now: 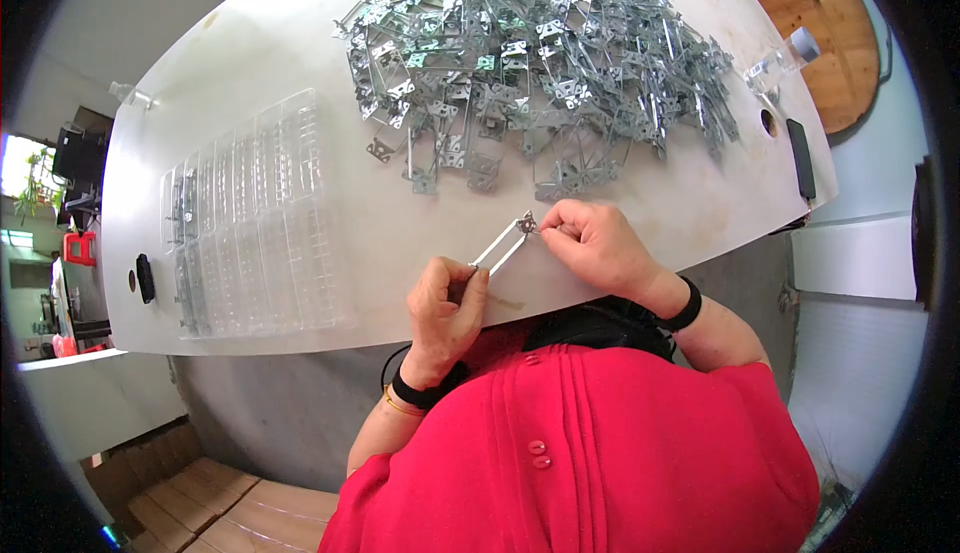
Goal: The user is assembling small metal brackets by inserting a metal pin into the bracket frame.
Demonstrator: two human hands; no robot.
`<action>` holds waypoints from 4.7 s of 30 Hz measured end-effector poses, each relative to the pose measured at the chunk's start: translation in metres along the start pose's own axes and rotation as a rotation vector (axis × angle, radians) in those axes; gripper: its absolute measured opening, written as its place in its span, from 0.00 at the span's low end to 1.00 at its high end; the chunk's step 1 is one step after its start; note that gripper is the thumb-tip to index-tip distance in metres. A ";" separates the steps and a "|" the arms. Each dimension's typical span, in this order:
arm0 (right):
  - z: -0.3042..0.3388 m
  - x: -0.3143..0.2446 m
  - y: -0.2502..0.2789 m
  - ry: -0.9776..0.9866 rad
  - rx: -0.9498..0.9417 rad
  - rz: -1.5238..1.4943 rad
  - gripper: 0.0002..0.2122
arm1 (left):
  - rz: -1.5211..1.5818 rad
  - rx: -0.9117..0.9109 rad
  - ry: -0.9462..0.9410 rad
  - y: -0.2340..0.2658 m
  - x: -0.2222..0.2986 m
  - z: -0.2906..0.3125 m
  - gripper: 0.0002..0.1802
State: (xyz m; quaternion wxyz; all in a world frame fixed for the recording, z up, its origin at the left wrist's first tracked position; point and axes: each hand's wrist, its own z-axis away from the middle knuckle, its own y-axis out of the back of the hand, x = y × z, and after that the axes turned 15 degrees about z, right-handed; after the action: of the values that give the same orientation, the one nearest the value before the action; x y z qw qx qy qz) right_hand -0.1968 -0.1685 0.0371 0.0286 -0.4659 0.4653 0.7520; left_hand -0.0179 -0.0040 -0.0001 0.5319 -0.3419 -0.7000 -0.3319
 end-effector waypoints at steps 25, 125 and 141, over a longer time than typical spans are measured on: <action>0.000 0.002 -0.002 0.095 0.051 0.068 0.07 | -0.048 -0.020 0.071 0.001 0.002 0.004 0.10; 0.038 0.120 0.084 -0.206 0.264 -0.462 0.09 | -0.397 0.051 -0.281 0.028 -0.003 0.007 0.09; 0.039 0.122 0.079 -0.203 0.318 -0.403 0.07 | -0.466 0.016 -0.238 0.012 0.006 0.000 0.21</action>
State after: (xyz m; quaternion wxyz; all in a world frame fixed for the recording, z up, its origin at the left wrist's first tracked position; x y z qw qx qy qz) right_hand -0.3294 -0.2329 0.0071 0.2972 -0.4609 0.4702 0.6915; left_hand -0.0092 0.0033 0.0069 0.3576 -0.2041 -0.8201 -0.3974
